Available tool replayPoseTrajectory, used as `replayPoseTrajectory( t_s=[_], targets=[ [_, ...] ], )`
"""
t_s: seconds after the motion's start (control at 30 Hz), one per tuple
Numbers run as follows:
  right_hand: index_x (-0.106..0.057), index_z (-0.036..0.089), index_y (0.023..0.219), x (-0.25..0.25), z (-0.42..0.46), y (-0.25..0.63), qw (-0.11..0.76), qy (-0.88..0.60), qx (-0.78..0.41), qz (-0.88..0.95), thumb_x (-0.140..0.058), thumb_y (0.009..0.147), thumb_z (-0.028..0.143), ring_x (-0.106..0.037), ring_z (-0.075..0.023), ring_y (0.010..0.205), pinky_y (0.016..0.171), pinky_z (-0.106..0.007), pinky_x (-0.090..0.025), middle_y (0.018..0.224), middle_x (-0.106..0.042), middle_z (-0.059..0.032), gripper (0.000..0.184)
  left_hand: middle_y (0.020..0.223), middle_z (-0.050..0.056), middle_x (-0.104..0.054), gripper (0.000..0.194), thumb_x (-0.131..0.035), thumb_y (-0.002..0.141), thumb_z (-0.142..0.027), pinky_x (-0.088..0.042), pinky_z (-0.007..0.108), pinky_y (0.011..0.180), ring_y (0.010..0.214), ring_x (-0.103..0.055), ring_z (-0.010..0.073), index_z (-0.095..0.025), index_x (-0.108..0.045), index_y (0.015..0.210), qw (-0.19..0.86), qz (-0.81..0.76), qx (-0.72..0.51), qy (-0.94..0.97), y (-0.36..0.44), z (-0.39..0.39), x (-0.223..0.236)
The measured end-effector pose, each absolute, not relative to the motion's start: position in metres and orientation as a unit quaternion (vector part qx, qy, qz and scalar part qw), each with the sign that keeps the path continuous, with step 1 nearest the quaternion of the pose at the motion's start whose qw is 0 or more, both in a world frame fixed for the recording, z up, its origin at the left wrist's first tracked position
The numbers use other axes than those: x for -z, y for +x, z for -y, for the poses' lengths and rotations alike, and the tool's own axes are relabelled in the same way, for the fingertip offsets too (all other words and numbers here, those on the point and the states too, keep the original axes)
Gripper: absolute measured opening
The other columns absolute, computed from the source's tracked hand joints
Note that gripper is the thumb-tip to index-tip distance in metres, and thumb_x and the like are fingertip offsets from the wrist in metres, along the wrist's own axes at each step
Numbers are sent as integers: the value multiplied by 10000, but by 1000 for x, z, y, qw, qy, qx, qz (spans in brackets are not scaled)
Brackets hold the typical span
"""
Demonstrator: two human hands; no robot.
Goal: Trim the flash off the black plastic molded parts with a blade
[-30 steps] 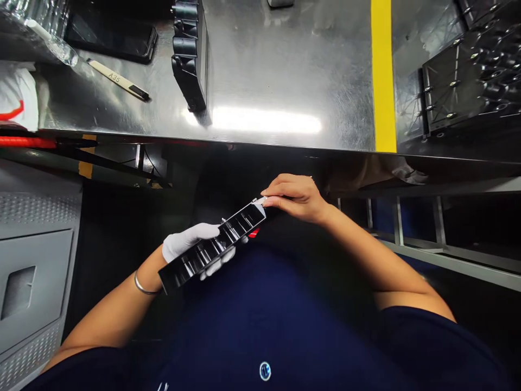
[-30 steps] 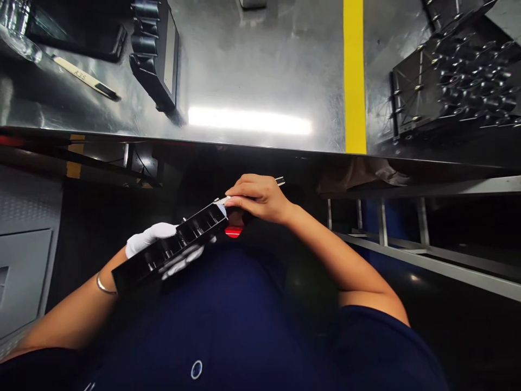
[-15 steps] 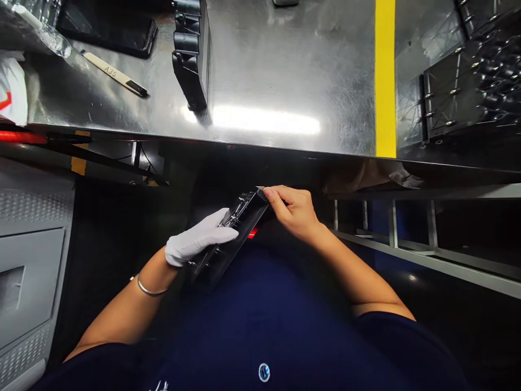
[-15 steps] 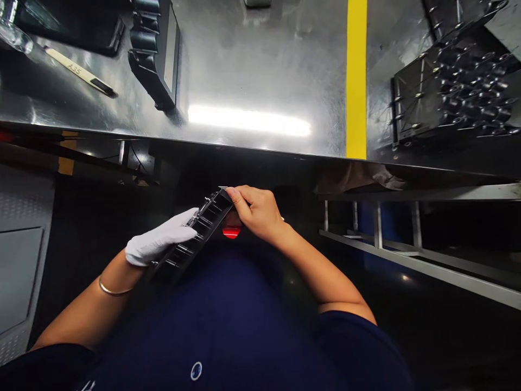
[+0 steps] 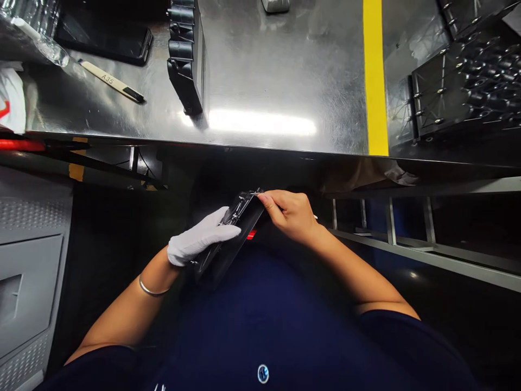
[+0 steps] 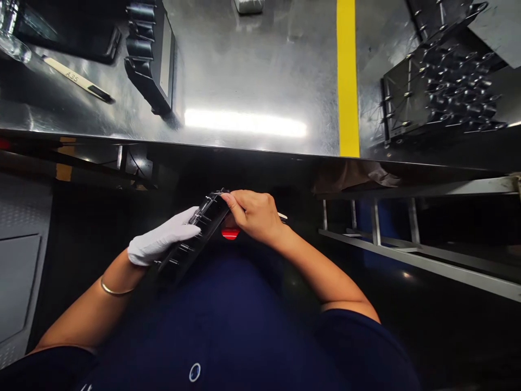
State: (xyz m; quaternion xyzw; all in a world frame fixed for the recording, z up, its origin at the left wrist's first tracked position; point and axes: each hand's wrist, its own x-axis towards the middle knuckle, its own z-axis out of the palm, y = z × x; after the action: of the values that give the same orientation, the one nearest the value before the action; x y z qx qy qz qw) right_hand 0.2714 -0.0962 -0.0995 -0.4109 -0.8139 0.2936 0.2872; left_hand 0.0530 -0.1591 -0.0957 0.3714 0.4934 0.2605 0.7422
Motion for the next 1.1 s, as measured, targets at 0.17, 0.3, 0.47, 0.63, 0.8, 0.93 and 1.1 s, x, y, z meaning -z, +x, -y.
replayPoseTrajectory(
  t_s=[0.17, 0.3, 0.47, 0.63, 0.8, 0.93, 1.1],
  targets=[
    [-676, 166, 838, 90, 87, 282, 361, -378, -268, 809, -452, 1008, 363, -642, -118, 640, 596, -221, -462, 730, -705, -34, 343, 1109, 93, -688, 634, -754, 698, -569, -544, 422, 864, 1050, -639, 308, -170, -594, 1164, 590, -616, -292, 433, 59, 158, 93],
    [-636, 149, 789, 86, 86, 286, 316, -328, -192, 869, -475, 970, 528, -568, -115, 574, 549, -237, -388, 657, -646, -32, 450, 1128, 91, -686, 845, -847, 509, -596, -563, 449, 864, 1036, -663, 324, -193, -572, 1199, 412, -697, -302, 503, 61, 166, 98],
    [-565, 164, 626, 83, 87, 290, 247, -283, -164, 912, -451, 983, 526, -488, -93, 509, 503, -251, -281, 551, -563, 5, 521, 1137, 91, -681, 826, -829, 581, -597, -567, 413, 879, 1031, -680, 292, -194, -554, 1247, 307, -676, -335, 580, 59, 181, 112],
    [-593, 151, 671, 79, 88, 292, 246, -269, -126, 923, -482, 978, 502, -466, -95, 521, 508, -253, -262, 571, -545, 5, 480, 1123, 78, -694, 766, -813, 649, -566, -576, 379, 867, 1011, -695, 270, -194, -550, 1265, 302, -647, -340, 612, 57, 184, 118],
    [-542, 163, 640, 79, 88, 292, 234, -238, -158, 929, -440, 992, 508, -452, -91, 531, 518, -240, -263, 567, -524, 14, 503, 1158, 85, -695, 768, -809, 662, -557, -561, 390, 922, 1058, -684, 277, -191, -533, 1279, 333, -620, -347, 620, 57, 182, 115],
    [-516, 172, 592, 78, 88, 294, 259, -206, -125, 936, -501, 980, 463, -400, -89, 505, 509, -255, -225, 525, -465, 30, 485, 1169, 90, -692, 805, -811, 636, -569, -560, 415, 924, 1073, -674, 295, -192, -530, 1289, 402, -625, -292, 602, 56, 178, 109],
    [-522, 172, 586, 76, 88, 293, 257, -209, -119, 936, -447, 994, 493, -388, -92, 510, 512, -262, -224, 531, -451, 26, 525, 1204, 110, -676, 859, -813, 591, -593, -551, 448, 931, 1098, -656, 329, -183, -536, 1293, 462, -628, -237, 580, 55, 172, 101]
  ],
)
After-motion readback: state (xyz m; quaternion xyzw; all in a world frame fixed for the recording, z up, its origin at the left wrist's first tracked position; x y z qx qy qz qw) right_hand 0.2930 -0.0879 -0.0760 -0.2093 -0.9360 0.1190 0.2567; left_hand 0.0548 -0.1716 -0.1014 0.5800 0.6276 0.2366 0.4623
